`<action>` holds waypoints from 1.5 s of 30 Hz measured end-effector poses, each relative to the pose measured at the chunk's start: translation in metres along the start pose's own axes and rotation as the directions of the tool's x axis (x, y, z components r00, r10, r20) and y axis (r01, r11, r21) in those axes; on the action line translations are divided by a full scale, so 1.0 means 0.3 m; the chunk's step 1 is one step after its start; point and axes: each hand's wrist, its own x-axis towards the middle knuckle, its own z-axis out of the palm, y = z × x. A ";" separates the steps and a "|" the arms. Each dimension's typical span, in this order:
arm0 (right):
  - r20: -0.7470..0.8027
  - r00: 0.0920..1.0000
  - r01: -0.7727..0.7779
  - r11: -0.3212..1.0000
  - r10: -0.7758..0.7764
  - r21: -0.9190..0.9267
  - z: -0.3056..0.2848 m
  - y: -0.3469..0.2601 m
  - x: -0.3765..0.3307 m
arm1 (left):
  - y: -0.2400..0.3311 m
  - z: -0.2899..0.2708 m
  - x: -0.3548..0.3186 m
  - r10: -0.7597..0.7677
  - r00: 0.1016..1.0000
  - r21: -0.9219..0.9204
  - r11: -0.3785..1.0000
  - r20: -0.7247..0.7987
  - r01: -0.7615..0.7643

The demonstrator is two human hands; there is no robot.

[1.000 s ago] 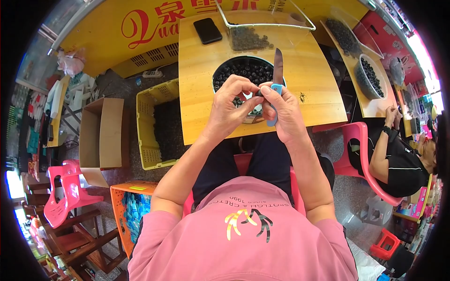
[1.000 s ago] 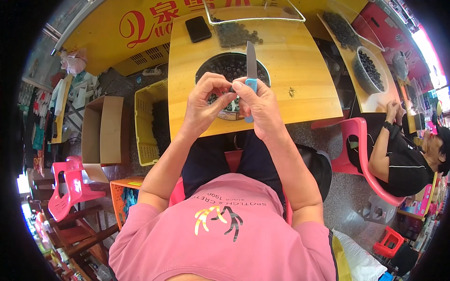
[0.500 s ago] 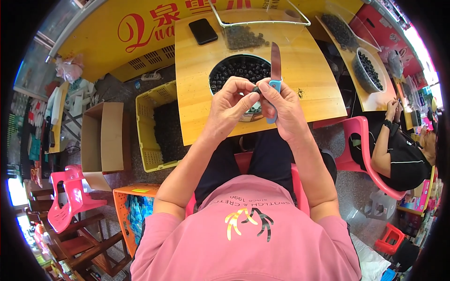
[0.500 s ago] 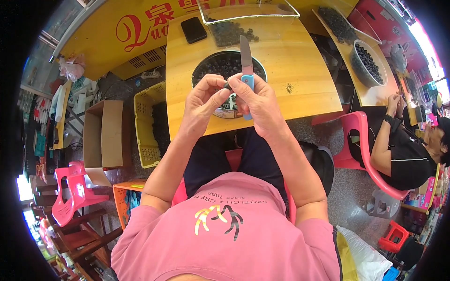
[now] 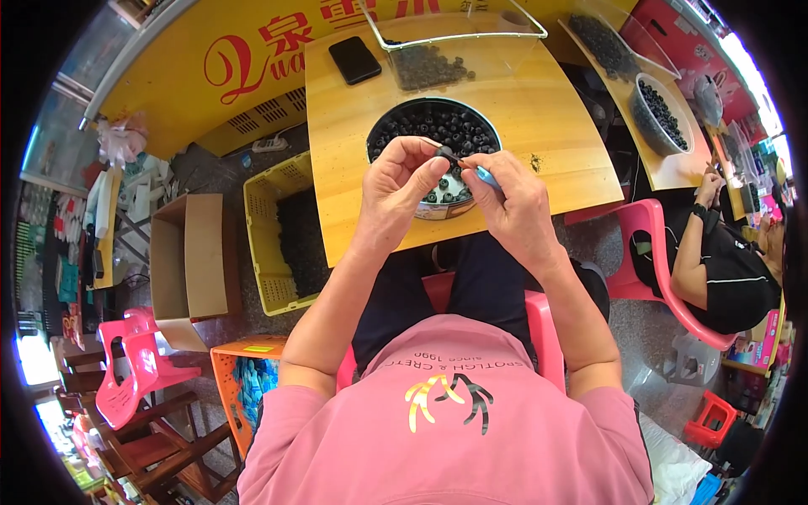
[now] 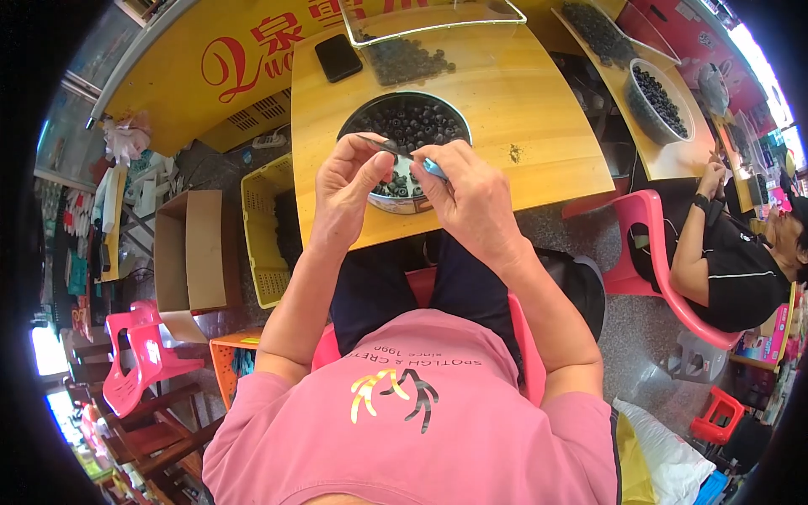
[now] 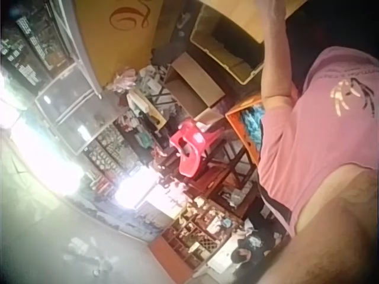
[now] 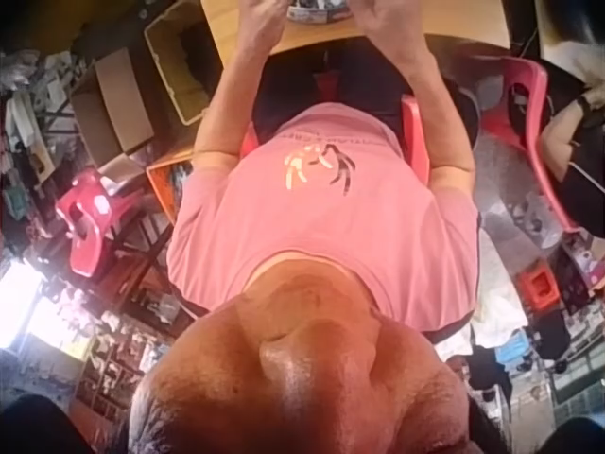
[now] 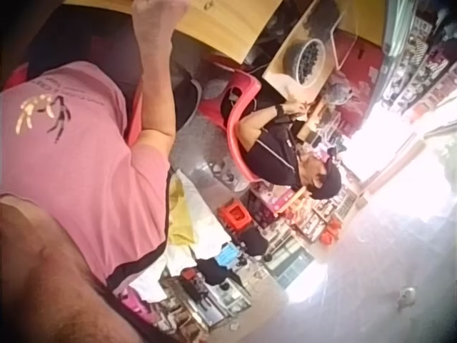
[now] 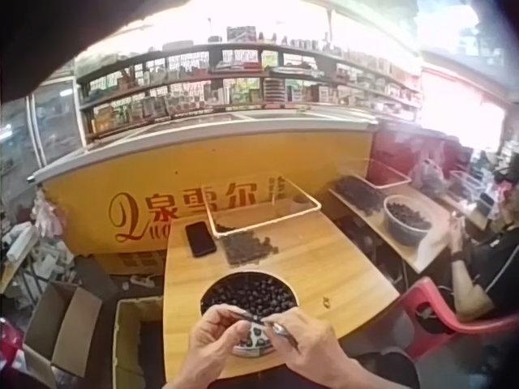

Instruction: Trimming the stems or ends of small black berries using a small knife at a manual workstation.

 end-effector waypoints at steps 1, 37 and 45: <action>-0.007 1.000 0.003 1.000 -0.003 -0.016 -0.001 -0.001 0.000 | 0.000 0.003 0.000 0.012 1.000 0.003 1.000 0.006 -0.012; 0.609 0.737 -0.675 0.364 0.294 0.641 0.073 -0.032 0.017 | 0.073 -0.131 -0.082 0.163 0.941 0.216 0.948 0.297 -0.233; 0.344 0.818 -0.567 0.545 0.461 0.617 0.009 0.085 0.027 | 0.144 -0.494 -0.201 0.208 0.926 0.799 0.585 -0.316 0.141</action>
